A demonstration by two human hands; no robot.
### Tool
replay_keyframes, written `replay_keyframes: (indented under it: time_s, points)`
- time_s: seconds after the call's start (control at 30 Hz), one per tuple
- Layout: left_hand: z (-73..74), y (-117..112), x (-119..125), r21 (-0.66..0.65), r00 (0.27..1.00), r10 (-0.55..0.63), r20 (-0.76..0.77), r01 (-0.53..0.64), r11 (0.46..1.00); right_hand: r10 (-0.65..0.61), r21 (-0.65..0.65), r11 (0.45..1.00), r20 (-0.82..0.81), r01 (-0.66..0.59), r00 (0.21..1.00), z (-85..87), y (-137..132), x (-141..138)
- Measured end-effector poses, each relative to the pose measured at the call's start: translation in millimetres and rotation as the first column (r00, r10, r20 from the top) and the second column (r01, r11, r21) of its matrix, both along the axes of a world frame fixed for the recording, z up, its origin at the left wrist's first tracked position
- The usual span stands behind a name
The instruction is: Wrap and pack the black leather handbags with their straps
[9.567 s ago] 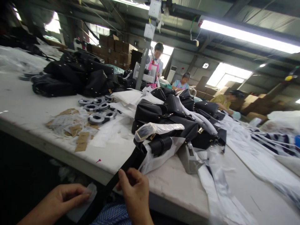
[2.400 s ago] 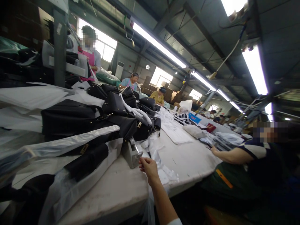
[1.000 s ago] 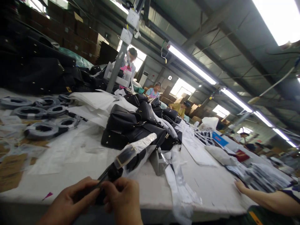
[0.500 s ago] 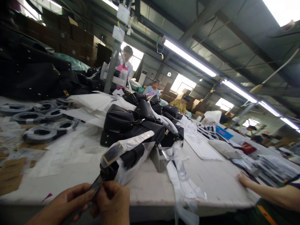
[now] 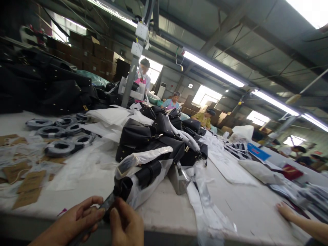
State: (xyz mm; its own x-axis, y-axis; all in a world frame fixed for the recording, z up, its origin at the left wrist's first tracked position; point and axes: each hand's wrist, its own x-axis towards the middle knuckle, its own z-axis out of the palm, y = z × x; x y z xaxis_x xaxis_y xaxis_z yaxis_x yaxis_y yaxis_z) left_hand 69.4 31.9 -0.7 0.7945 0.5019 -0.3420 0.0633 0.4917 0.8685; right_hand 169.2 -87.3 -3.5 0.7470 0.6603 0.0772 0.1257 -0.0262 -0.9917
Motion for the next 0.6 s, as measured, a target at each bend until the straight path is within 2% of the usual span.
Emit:
replay_keyframes:
  time_s: [0.07, 0.13, 0.23, 0.33, 0.4, 0.47, 0.53, 0.6]
  points:
    - [0.6, -2.0, 1.0, -0.010, 1.000, -0.011, 0.005, 0.011, 1.000, 0.061, 0.137, 0.990, -0.308, -0.019, 0.949, -7.4, 3.7, -5.2]
    - [0.0, -2.3, 1.7, -0.009, 0.999, -0.032, 0.008, 0.032, 0.999, 0.206, 0.258, 0.963, -0.529, -0.075, 0.823, -9.4, 14.0, -9.1]
    - [-2.4, -0.1, 2.4, 0.004, 1.000, -0.029, 0.003, 0.029, 1.000, 0.336, 0.373, 0.923, -0.674, -0.090, 0.658, -4.7, 32.3, -11.1]
    - [-2.4, 2.2, 3.0, 0.010, 1.000, -0.023, 0.019, 0.022, 1.000, 0.404, 0.426, 0.898, -0.693, -0.113, 0.597, 1.6, 42.3, -12.6]
    - [0.0, 3.0, 3.3, 0.020, 0.999, -0.038, 0.036, 0.037, 0.999, 0.442, 0.443, 0.881, -0.645, -0.166, 0.624, 4.1, 39.6, -14.6]
    - [2.6, 4.7, 2.7, 0.050, 0.997, -0.055, 0.045, 0.053, 0.997, 0.439, 0.418, 0.879, -0.524, -0.229, 0.729, 5.9, 26.9, -14.0]
    - [2.2, 9.3, 0.2, 0.145, 0.999, -0.044, 0.031, 0.039, 0.989, 0.347, 0.301, 0.922, -0.362, -0.244, 0.865, 9.1, 4.3, -4.9]
    - [-3.7, 17.1, -5.4, 0.328, 1.000, -0.004, -0.011, 0.007, 0.945, 0.172, 0.114, 0.982, -0.182, -0.153, 0.968, 15.2, -23.9, 17.8]
